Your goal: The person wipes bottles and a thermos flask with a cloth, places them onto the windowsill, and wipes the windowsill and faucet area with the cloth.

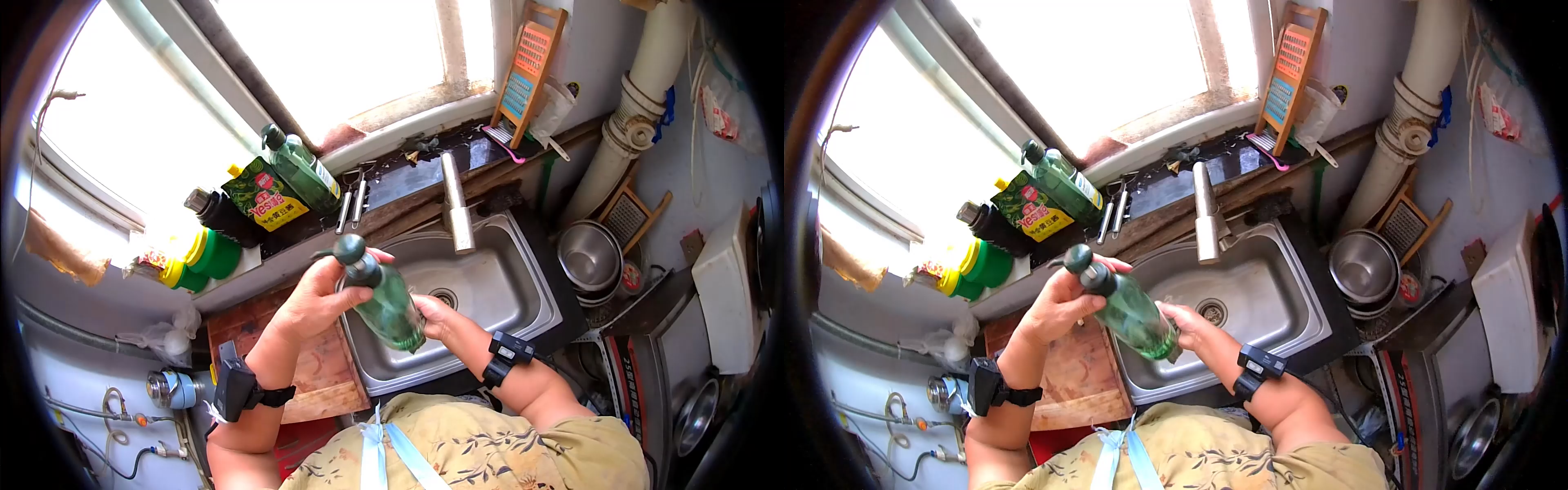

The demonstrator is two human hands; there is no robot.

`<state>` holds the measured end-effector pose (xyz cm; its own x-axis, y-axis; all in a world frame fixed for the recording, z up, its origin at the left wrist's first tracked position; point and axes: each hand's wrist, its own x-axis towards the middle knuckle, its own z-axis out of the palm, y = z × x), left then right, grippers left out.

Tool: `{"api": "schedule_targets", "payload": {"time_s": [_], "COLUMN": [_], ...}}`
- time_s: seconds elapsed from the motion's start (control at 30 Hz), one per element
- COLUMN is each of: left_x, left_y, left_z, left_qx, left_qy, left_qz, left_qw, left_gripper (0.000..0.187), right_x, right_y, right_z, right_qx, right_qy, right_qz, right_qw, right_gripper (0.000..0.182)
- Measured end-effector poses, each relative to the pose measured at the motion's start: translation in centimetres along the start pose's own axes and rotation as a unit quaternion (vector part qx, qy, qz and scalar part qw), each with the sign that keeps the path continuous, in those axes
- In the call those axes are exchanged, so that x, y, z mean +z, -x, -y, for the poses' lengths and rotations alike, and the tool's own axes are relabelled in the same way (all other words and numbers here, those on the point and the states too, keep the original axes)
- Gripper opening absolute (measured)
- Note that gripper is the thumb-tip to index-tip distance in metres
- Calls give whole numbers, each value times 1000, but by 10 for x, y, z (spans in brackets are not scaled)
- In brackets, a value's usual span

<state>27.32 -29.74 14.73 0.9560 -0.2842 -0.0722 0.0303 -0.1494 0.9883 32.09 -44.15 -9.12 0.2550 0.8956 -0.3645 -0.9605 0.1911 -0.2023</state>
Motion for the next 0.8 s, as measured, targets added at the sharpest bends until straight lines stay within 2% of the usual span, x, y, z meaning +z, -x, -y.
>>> {"api": "schedule_targets", "payload": {"time_s": [0.07,0.1,0.17,0.2,0.37,0.43,0.57,0.63,0.7,0.8], "left_x": [-8,-12,-20,-26,-56,-72,-78,-92,-93,-109], "left_y": [-4,-7,-16,-24,-77,-99,-148,-173,-194,-224], "left_z": [17,20,21,19,6,0,-10,4,10,29], "left_qx": [37,50,91,104,170,152,151,194,196,189], "left_qy": [38,59,41,18,-59,-99,-62,-101,-80,-164], "left_qz": [-71,-102,-165,-198,-325,-368,-462,-470,-462,-492], "left_qw": [996,992,981,974,928,912,872,855,861,834], "left_gripper": [36,34,33,32,21,19,21,28,28,27], "right_x": [-7,-7,-8,-14,-33,-47,-68,-78,-85,-94], "right_y": [-1,1,5,7,26,33,53,63,72,85], "right_z": [4,7,15,19,20,8,-18,-26,-29,-29], "right_qx": [-84,-88,-211,-234,-247,-226,-190,-191,-194,-199], "right_qy": [-91,-92,-137,-146,-138,-119,-133,-139,-147,-147], "right_qz": [-83,-84,-122,-103,-107,-137,-166,-173,-181,-203], "right_qw": [989,988,960,956,953,957,958,956,953,948], "right_gripper": [20,20,18,18,16,15,14,14,15,17]}}
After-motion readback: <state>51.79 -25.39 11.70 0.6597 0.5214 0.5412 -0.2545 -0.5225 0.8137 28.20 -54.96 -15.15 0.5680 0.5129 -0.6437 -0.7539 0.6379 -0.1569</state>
